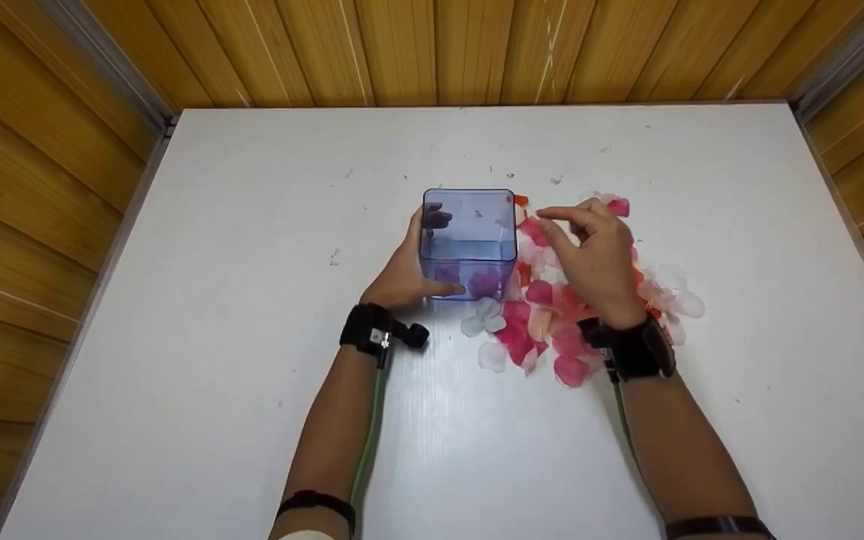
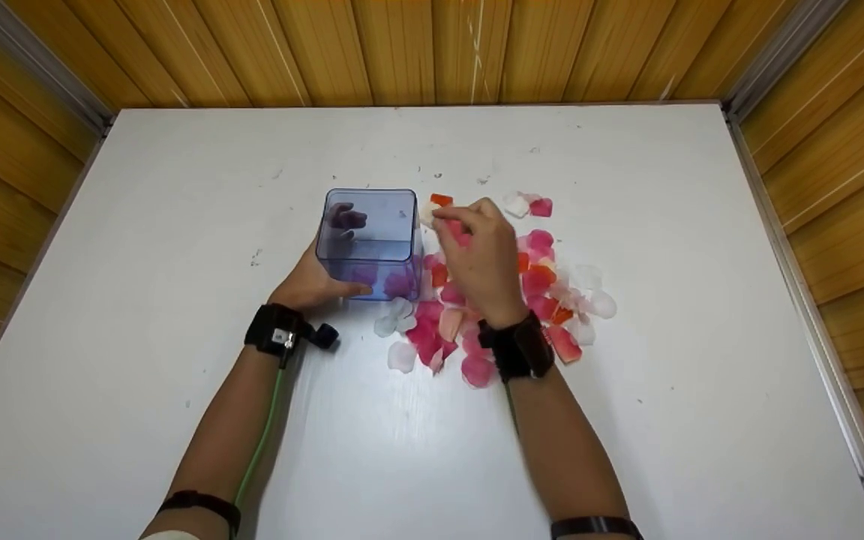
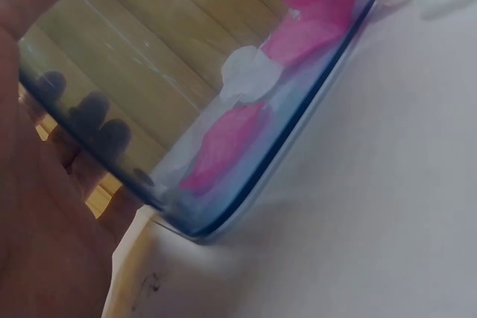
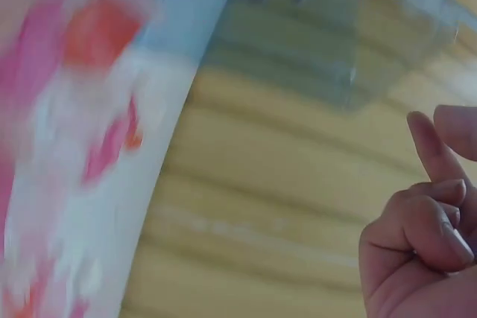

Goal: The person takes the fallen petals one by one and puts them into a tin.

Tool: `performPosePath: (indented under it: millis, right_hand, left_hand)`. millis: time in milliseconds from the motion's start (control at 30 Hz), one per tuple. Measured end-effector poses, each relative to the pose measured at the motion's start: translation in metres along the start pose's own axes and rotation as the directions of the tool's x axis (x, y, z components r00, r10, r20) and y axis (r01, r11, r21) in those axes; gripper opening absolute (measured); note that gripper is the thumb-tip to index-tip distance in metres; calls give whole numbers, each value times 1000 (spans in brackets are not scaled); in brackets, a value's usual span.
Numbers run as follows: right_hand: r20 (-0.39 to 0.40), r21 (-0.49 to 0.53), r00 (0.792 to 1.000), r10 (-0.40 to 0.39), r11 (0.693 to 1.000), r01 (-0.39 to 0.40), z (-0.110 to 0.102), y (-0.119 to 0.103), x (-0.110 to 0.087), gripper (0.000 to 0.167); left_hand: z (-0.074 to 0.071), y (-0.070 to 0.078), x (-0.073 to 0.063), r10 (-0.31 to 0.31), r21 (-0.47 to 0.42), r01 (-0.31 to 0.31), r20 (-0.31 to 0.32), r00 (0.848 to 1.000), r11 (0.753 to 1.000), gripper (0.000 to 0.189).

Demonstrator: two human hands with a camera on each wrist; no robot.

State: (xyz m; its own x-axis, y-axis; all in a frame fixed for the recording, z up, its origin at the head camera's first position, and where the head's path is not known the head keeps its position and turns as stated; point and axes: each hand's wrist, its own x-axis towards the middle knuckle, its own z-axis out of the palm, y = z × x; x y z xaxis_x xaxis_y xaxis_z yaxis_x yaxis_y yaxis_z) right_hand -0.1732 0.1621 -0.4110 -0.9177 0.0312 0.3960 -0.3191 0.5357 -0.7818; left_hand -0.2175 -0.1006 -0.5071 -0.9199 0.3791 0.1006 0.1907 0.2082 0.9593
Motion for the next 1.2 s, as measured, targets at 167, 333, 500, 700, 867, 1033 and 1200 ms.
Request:
performPosePath:
  millis: [167,333,500,700,867,1033,1200]
  right_hand:
    - [-49,-271,988,145,950,-153,-44,36,10,24]
    - [-6,-404,922,388,842,-357,-78,67,12,32]
    - [96,-437,854,511,793,-425,-82,86,12,38]
    - [142,-470,835,532,779,-416,-74,90,12,34]
    - [128,-457,855,502,795,-399,-74,82,13,31]
    - [108,-438,881,460,817,-373,-76,70,14,34]
    - [6,-374,933,359,866,-331,-72,59,14,35]
  left_hand:
    - [0,1,0,-21,13,21,4,1000,1000,133]
    - [-2,1,1,-6,11,6,7,1000,1000,133]
    - [-3,1,0,-7,11,7,-2,1000,1000,133]
    - [-3,0,-1,-29,3,29,-1,1000,1000,133]
    - [-3,-1,-2,-29,-10,29,5,1000,1000,134]
    - [-4,-1,-1,-17,-10,17,9,1000,1000,134]
    - [-2,-1,0,-20,3,20,10,1000,1000,133]
